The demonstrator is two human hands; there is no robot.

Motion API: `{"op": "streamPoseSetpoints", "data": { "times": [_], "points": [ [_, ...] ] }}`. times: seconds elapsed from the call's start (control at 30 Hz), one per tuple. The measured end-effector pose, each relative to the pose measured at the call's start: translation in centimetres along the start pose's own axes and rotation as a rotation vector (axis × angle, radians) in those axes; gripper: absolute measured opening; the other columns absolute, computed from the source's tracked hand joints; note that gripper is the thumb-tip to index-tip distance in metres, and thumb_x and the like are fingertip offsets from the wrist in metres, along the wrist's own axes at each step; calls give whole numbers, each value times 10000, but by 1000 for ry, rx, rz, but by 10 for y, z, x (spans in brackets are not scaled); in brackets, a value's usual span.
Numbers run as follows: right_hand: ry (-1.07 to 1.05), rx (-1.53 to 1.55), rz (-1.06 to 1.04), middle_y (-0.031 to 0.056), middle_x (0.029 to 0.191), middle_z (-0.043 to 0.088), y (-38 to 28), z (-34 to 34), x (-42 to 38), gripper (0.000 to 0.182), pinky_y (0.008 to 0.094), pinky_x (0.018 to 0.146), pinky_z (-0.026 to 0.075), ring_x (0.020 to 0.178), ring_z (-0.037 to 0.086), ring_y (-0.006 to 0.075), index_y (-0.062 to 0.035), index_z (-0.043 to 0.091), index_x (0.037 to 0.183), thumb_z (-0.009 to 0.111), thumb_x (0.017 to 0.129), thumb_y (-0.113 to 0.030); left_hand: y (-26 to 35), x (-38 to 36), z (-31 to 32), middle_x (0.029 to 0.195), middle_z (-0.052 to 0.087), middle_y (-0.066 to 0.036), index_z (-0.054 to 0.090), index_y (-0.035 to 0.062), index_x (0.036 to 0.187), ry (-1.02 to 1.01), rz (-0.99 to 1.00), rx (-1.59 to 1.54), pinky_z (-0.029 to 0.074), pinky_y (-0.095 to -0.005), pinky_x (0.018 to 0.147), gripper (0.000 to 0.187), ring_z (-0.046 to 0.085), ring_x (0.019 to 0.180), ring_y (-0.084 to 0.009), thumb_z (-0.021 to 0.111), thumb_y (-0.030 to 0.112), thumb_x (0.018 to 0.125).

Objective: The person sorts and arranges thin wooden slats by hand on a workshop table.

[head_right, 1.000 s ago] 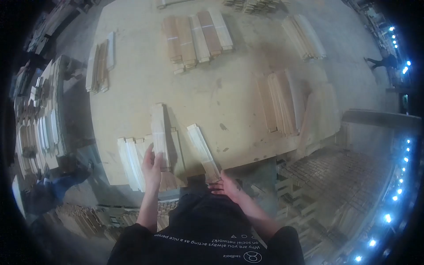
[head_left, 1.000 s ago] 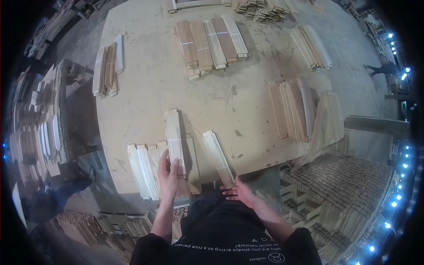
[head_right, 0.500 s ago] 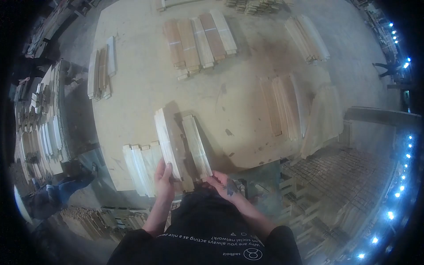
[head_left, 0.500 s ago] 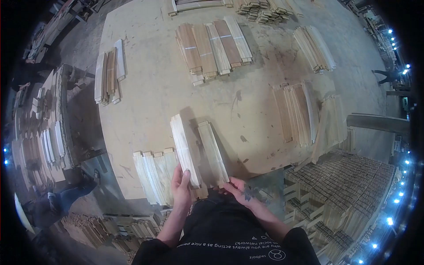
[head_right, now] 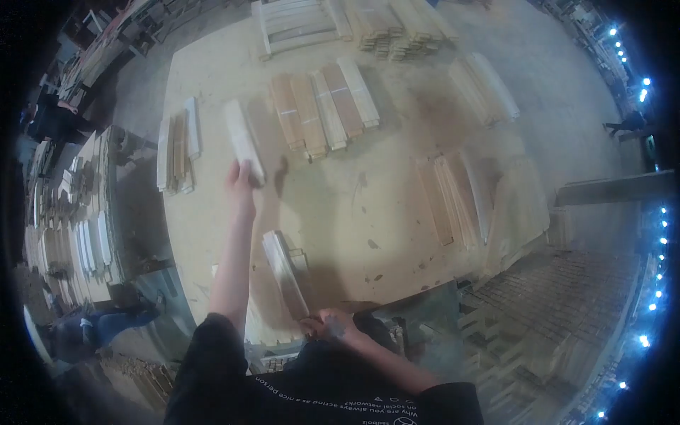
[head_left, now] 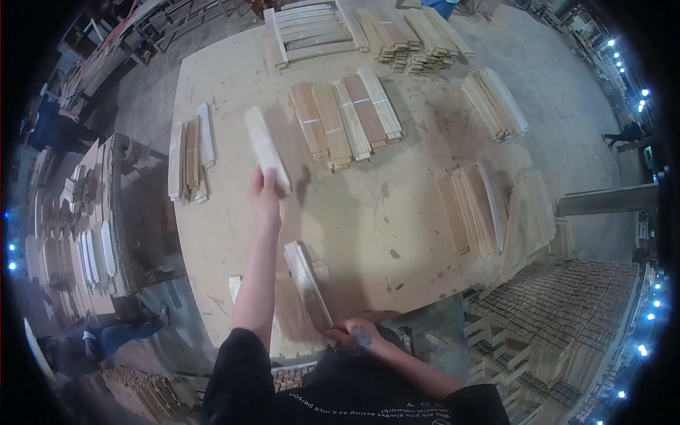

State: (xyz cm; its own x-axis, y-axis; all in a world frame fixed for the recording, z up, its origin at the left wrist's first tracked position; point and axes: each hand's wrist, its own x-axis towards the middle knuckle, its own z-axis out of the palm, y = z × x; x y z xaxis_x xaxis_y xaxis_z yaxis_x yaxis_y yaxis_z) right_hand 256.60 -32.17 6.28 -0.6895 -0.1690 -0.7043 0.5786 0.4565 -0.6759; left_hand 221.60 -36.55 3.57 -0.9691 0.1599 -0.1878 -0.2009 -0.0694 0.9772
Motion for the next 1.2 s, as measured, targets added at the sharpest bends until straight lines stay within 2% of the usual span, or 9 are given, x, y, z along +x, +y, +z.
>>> {"op": "streamPoseSetpoints", "data": {
  "times": [0.13,0.27,0.3,0.4,0.43,0.6,0.73,0.9,1.2],
  "points": [
    [304,-223,-79,72,858,743,43,30,-5,273,384,751,556,823,718,250,-170,756,1034,593,985,-383,-21,66,44,827,567,15,642,39,1112,38,55,15,489,-276,624,231,534,707,-73,559,242,1039],
    [473,119,121,85,843,737,29,-7,-45,251,352,728,546,770,716,219,-114,742,1052,615,988,-320,-11,50,83,863,594,-39,629,-24,1105,4,80,114,530,-322,663,297,595,746,-145,545,252,1038],
    [532,178,145,90,838,736,33,-9,-51,245,342,721,542,757,713,209,-94,738,1053,625,985,-300,-37,65,87,878,614,-117,631,-61,1138,69,185,436,534,-379,734,365,630,809,-238,581,276,1009],
    [642,357,134,106,833,734,43,-16,-63,234,323,701,532,744,708,190,-39,719,1066,644,981,-244,-23,51,105,936,642,-238,637,-35,1149,97,250,717,495,-468,877,356,619,972,-367,577,269,974],
    [662,418,120,112,833,734,44,-16,-65,232,318,694,529,745,706,185,-21,712,1071,648,979,-225,-9,46,108,1152,601,-314,639,-33,1155,2,163,788,463,-490,941,389,575,1094,-417,592,305,967],
    [691,335,118,120,867,748,40,-21,-64,219,331,768,556,837,734,221,-32,702,1113,646,979,-197,-26,36,49,1173,637,-233,626,1,1281,127,307,790,485,-450,942,482,612,1079,-369,625,378,979],
    [516,440,-26,105,978,744,68,-3,-52,255,289,809,567,907,711,149,5,640,1230,606,1009,-116,-2,-52,-101,1198,633,-196,616,-6,1305,268,250,654,514,-371,891,442,646,999,-271,652,297,985],
    [454,383,-196,113,1013,729,76,16,-37,296,304,822,561,934,703,169,-19,631,1262,630,995,-146,-11,-248,-242,1118,609,-155,649,-7,1205,564,20,981,509,-355,845,305,632,950,-254,590,222,1012],
    [732,-347,-243,189,1344,500,-16,37,25,728,537,958,471,1262,510,373,-88,440,1406,767,816,-364,-77,-382,-204,1057,599,-143,623,-32,1173,653,129,797,497,-365,848,293,610,919,-265,610,200,996]
  ]
}}
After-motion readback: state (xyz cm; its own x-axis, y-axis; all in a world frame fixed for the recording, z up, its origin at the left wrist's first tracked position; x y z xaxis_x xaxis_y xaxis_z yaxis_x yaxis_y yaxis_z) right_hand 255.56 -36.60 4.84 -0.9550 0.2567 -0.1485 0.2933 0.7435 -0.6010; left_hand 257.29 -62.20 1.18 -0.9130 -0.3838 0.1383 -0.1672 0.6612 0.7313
